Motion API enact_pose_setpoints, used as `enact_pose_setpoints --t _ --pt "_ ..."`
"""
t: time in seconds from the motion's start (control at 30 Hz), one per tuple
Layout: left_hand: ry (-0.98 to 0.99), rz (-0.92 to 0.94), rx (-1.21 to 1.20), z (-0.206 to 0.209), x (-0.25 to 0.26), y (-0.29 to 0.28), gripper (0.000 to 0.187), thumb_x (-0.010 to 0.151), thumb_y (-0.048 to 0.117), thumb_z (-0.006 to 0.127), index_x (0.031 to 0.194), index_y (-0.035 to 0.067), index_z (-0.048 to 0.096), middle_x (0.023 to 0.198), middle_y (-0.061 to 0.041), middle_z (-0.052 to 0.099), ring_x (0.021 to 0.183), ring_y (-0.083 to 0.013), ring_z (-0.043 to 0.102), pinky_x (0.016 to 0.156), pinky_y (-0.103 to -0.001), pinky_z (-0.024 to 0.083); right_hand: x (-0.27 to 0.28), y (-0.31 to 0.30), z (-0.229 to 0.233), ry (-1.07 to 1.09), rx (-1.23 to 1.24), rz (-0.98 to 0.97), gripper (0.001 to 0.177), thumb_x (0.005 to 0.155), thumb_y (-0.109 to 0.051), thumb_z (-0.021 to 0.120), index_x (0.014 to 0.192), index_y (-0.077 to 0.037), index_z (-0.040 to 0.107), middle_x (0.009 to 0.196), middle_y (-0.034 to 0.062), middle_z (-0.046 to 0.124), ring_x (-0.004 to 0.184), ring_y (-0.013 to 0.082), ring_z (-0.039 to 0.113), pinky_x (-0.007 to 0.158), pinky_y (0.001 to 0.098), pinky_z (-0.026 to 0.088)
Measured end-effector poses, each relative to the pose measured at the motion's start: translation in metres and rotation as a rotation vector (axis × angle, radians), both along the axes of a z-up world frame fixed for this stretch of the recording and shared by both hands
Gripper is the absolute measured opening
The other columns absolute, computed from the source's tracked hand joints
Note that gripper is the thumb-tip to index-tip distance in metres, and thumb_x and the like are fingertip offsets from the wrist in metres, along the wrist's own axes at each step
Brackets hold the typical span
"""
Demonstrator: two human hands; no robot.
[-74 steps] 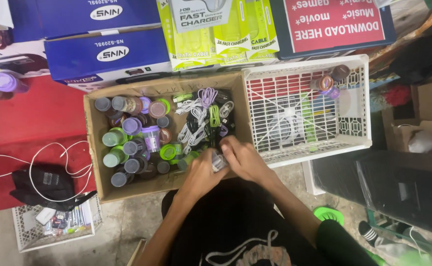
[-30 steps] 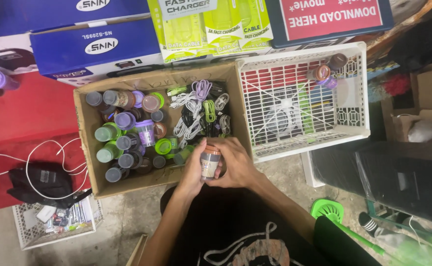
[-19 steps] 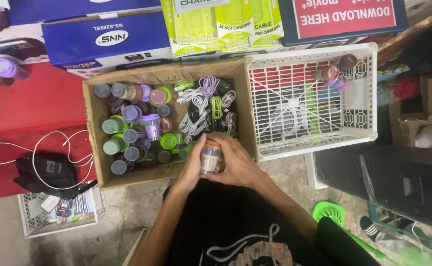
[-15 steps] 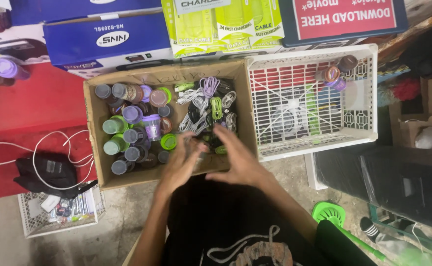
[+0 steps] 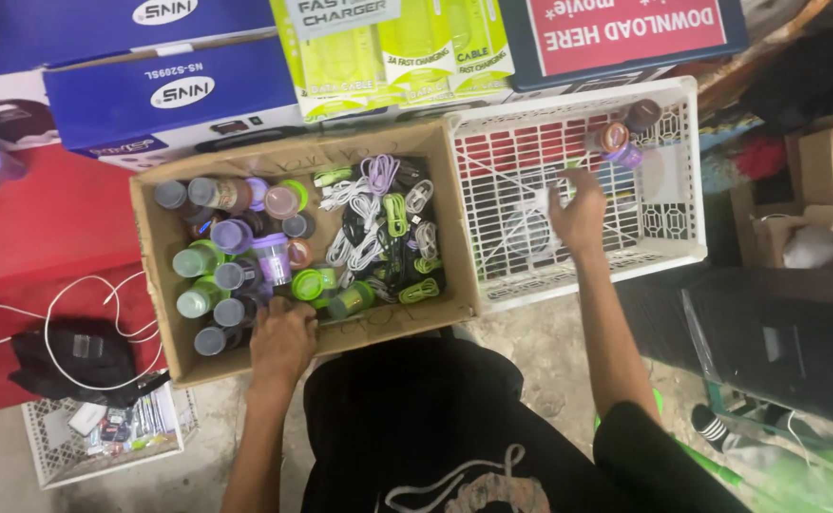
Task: Organizing small electronic accessories and items into boxes and bins.
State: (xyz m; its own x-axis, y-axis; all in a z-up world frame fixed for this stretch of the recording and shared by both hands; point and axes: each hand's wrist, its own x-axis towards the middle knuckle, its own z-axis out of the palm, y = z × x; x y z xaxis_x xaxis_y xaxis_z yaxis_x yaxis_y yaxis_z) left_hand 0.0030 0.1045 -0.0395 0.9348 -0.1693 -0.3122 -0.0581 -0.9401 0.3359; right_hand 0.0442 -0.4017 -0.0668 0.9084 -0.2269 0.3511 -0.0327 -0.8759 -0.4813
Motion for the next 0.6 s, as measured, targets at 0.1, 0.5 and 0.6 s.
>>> enact_pose_setpoints --t 0.1,0.5,0.6 --pt "0.0 0.027 -0.001 0.0 0.001 0.0 0.018 0.085 0.027 0.074 0.1 0.018 0.078 0.112 -0.013 0.065 0.109 -0.0374 0.061 0.091 -0.048 0.053 0.023 -0.061 -0.039 -0.003 -0.262 -0.117 0.057 0.078 -0.002 0.076 0.129 0.01 0.055 0.128 0.0341 0.057 0.118 0.049 0.055 0.098 0.052 0.046" --pt "-0.242 0.056 -0.272 0.046 0.002 -0.02 0.035 0.086 0.026 0.076 0.115 0.008 0.071 0.118 -0.017 0.066 0.107 -0.039 0.063 0.091 -0.05 0.051 0.083 -0.137 -0.084 0.174 -0.044 -0.313 0.045 0.088 -0.022 0.08 0.122 -0.004 0.056 0.097 0.0114 0.069 0.103 0.0385 0.06 0.09 0.0502 0.049" --pt "-0.222 0.061 -0.433 0.048 0.004 -0.029 0.03 0.088 0.025 0.074 0.114 0.009 0.07 0.12 -0.015 0.067 0.102 -0.0319 0.068 0.091 -0.045 0.054 0.085 -0.108 -0.064 0.109 -0.169 -0.265 0.033 0.09 -0.019 0.08 0.114 -0.007 0.062 0.099 0.011 0.071 0.104 0.0368 0.063 0.086 0.0486 0.052"
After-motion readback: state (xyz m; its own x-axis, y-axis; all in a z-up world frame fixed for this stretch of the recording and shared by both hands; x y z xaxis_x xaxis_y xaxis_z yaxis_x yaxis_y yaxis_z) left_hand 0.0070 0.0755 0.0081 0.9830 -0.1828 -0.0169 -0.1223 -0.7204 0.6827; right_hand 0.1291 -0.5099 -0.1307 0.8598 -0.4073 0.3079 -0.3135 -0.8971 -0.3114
